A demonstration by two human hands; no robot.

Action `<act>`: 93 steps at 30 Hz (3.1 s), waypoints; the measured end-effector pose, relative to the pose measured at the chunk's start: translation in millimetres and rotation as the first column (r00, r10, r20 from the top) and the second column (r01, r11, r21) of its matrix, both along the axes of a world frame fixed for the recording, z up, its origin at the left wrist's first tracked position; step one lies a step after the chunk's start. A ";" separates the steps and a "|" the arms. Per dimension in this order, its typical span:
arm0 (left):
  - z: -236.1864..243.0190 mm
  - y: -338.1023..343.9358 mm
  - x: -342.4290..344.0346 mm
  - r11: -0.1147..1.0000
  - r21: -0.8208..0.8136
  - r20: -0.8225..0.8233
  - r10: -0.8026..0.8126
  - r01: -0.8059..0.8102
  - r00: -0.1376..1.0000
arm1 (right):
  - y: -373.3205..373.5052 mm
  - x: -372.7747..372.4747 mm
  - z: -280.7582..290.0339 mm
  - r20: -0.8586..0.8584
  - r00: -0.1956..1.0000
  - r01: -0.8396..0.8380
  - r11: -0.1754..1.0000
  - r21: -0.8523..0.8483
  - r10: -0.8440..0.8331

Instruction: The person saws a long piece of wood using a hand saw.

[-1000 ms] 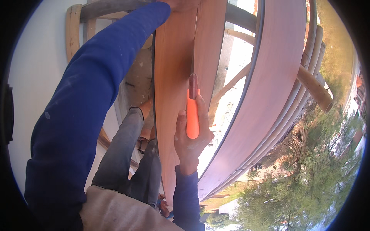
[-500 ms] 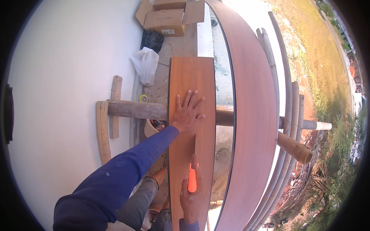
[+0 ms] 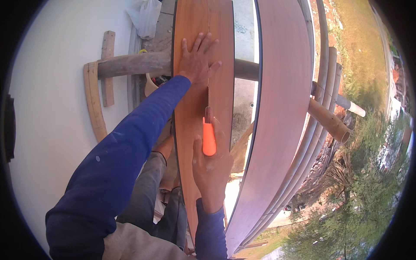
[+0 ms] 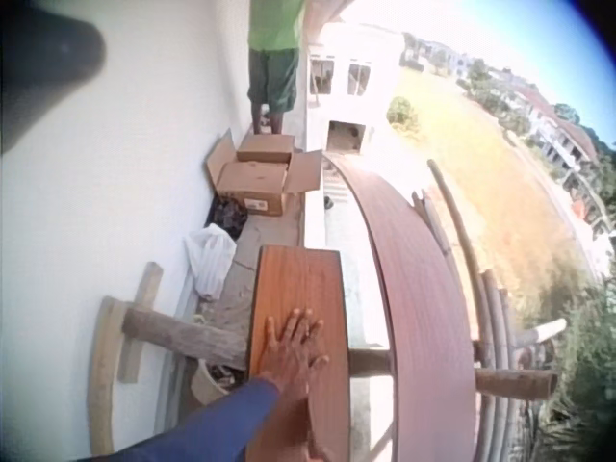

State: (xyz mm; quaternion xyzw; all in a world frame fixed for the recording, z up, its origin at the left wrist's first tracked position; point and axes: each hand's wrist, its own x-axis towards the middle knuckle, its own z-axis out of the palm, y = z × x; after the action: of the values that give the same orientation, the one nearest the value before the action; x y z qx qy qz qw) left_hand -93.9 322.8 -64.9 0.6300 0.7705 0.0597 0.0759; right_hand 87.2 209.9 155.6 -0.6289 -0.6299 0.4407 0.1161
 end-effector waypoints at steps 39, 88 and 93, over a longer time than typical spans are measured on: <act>0.4 1.4 -8.8 0.990 -0.140 -0.010 -0.017 0.015 1.000 | -42.1 17.8 -17.5 -0.059 0.997 0.051 0.996 -0.079 -0.056; 4.1 -26.9 27.0 0.985 -0.153 -0.035 -0.088 0.082 0.996 | -167.2 91.7 148.9 -0.003 0.965 0.260 0.959 -0.114 -0.262; -1.3 -26.1 27.2 0.981 -0.169 -0.077 -0.107 0.093 0.991 | -179.6 111.8 141.3 0.054 0.975 0.218 0.976 -0.027 -0.216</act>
State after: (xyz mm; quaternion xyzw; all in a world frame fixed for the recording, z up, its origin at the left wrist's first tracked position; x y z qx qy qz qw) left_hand -66.7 296.7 -66.2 0.6615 0.7427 -0.0352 0.0976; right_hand 199.0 30.2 296.9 -0.7068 -0.5527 0.4196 0.1373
